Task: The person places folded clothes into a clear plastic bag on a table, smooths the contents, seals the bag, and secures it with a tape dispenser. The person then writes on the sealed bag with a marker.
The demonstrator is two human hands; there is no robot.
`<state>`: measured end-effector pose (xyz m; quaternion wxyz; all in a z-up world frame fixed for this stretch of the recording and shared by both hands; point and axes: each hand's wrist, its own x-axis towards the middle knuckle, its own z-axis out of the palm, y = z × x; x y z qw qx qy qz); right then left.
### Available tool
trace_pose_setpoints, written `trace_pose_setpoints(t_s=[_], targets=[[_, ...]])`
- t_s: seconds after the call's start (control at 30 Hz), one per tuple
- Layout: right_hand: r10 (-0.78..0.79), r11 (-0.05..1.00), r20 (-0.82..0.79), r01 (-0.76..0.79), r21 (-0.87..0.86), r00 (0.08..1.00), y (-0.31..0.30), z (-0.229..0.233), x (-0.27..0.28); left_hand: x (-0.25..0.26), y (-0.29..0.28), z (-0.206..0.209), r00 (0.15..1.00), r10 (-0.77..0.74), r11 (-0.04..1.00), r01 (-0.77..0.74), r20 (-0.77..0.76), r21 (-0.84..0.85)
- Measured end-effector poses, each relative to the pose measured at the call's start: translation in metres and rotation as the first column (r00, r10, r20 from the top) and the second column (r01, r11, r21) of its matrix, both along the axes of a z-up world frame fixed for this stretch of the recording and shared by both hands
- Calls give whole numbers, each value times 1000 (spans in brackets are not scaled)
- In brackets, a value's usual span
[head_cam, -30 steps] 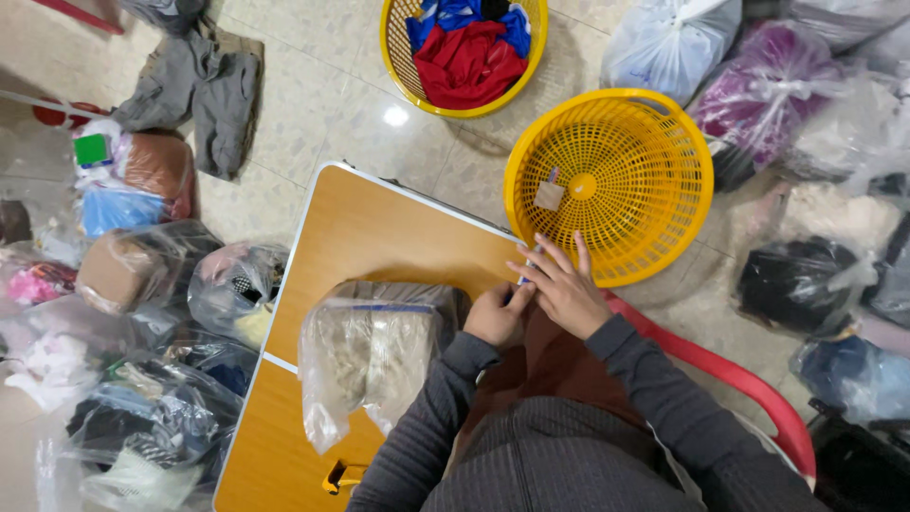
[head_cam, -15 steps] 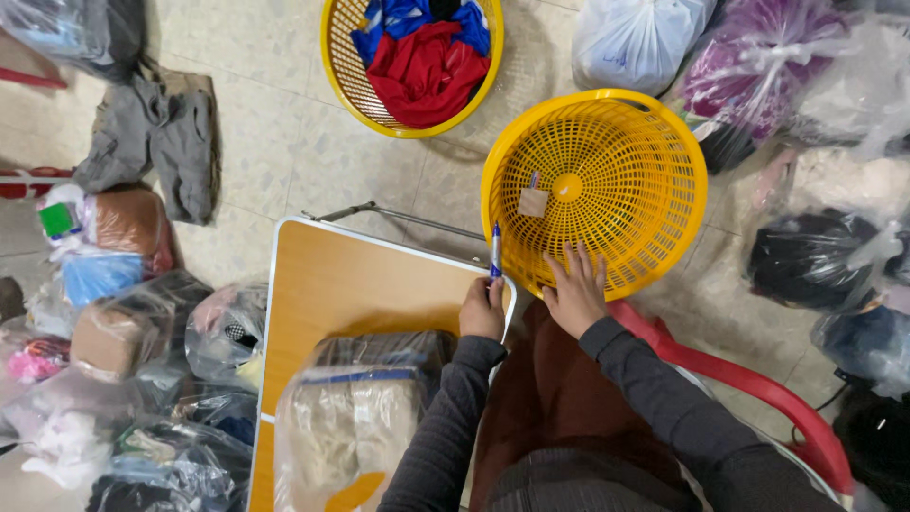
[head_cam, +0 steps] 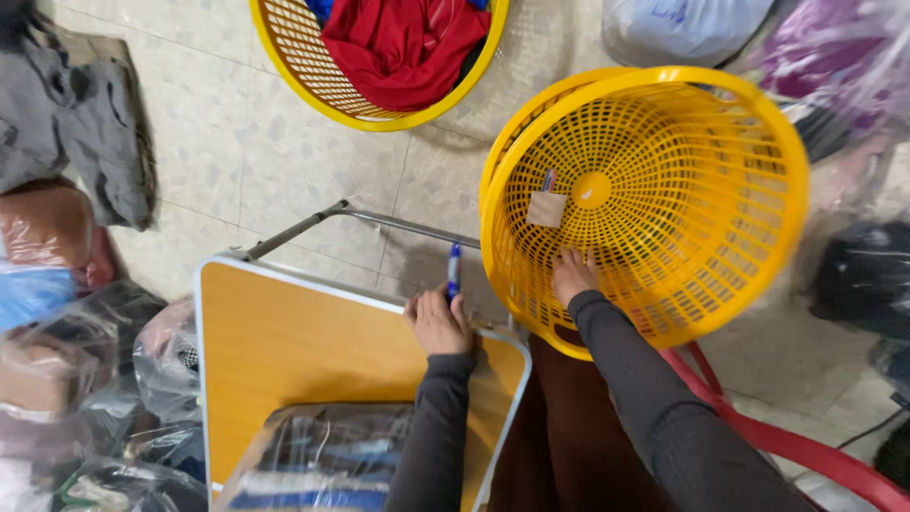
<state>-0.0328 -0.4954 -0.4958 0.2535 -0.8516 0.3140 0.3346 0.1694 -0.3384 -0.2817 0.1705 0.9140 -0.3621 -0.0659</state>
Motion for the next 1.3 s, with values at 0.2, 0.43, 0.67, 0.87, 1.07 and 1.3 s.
trace_pose_setpoints(t_s=[0.2,0.43,0.67,0.87,1.07,1.3], targets=[[56,998,-90,-53,33,994,-15,-69,33,-7,-1,16,1000,-4,999,5,15,-41],[49,993,53,-43,-106,997,-16,-102,20,-5,-6,28,1000,-11,1000,12,-29,23],[-945,326,215,758,565,246,0,-95,-13,-3,-13,29,1000,-24,998,24,-8,56],[-966,176,252,576,798,-54,-2,-51,-42,0,-15,26,999,-21,998,23,-43,51],[-823,479,527,758,442,213,-26,-2,-39,-30,-7,40,972,2,990,-36,-236,-139],[-647,759,593,475,445,480,12,222,-12,-94,0,129,665,361,881,-473,-653,6]])
